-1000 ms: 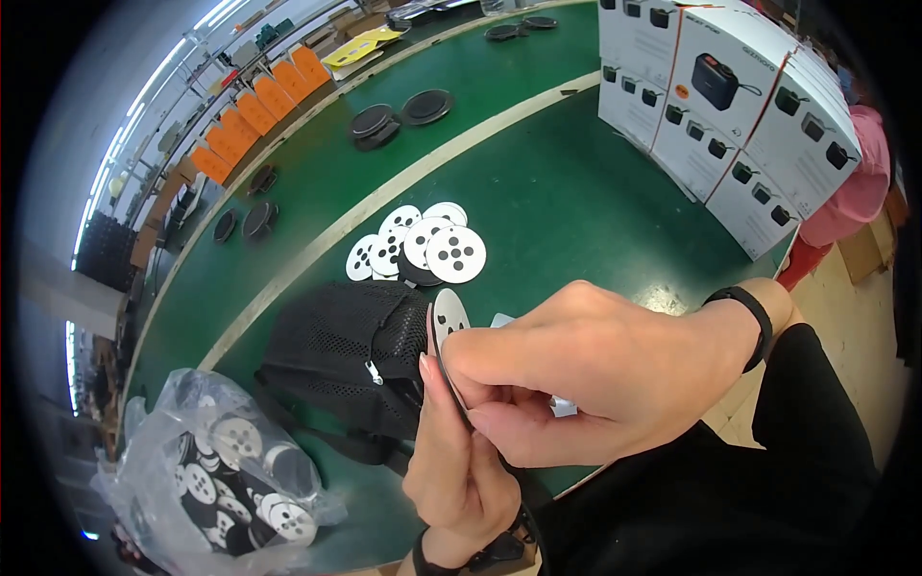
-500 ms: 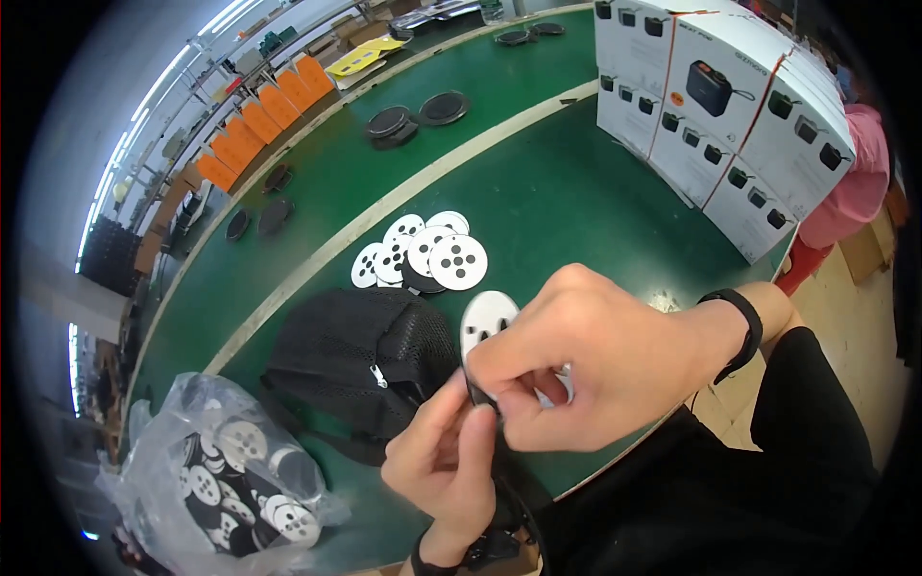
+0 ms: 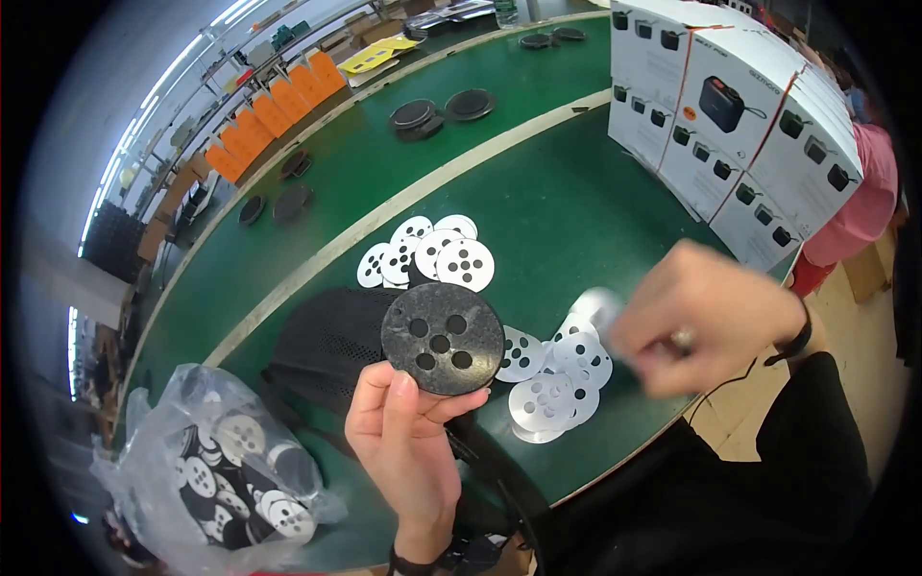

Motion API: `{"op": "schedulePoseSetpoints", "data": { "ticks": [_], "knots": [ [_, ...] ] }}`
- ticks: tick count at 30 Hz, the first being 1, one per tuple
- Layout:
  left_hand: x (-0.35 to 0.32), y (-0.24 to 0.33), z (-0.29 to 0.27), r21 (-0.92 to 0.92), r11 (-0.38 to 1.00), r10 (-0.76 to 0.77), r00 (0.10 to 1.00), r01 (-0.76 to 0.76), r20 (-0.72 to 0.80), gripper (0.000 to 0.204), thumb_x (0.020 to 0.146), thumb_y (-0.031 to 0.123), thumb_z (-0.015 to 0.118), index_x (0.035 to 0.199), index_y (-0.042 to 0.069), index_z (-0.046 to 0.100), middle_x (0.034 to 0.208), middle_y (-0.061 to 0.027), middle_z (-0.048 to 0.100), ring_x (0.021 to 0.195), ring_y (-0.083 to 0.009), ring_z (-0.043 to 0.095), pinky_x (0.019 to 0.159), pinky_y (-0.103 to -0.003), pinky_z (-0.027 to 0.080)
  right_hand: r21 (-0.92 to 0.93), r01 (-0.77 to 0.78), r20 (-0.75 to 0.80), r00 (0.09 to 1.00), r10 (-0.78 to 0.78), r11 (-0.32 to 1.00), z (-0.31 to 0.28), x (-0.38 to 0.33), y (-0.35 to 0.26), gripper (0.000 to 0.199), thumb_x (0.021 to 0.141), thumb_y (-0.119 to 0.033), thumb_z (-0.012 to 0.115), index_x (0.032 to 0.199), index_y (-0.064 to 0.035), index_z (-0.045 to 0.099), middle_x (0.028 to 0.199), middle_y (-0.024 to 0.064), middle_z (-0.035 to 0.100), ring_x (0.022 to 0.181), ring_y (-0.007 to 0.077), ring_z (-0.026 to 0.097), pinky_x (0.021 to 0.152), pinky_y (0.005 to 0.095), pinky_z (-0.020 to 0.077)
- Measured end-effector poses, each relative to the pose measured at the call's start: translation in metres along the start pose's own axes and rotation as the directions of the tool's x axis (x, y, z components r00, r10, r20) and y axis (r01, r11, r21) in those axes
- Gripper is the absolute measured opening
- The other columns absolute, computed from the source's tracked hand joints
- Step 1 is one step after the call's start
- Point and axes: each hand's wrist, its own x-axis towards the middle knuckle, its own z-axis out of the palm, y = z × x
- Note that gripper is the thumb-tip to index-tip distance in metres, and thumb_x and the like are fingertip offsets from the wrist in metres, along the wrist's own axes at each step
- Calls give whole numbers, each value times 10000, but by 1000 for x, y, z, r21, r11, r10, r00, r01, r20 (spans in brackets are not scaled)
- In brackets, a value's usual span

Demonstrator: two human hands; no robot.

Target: Attaching white adhesive pads to circular black plastic components at a workshop assembly table.

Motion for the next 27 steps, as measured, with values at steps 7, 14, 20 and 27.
{"op": "schedulePoseSetpoints", "data": {
  "ticks": [7,14,20,27],
  "knots": [
    [-1,-3,17,32,999,-20,1000,20,-1,139,897,109,441,883,-27,467,862,-194,624,707,-258,658,606,-318,582,-154,175,148,977,-152,973,51,9,19,87,741,-61,561,737,23,544,614,182,549,618,327,580,557,401,458],
    [-16,-8,6,316,916,236,969,-247,72,115,852,-20,473,937,-66,535,909,-169,628,827,-256,633,737,-348,525,719,-306,236,952,195,624,15,32,18,191,877,-147,523,789,9,588,711,64,612,630,116,574,574,230,445],
    [-8,-3,18,294,688,499,726,-664,473,179,695,-152,512,835,-114,616,916,-241,633,912,-367,629,795,-402,520,828,-449,508,854,-112,334,36,42,37,235,900,-219,550,828,-3,609,690,19,587,573,57,524,527,202,428],
    [-3,7,12,332,520,513,599,-787,615,141,762,27,620,863,-71,621,994,-251,609,982,-403,583,903,-474,437,797,-378,539,796,-274,471,23,62,35,201,872,-194,601,782,-13,602,685,-24,560,619,29,502,540,195,384]
  ]
}}
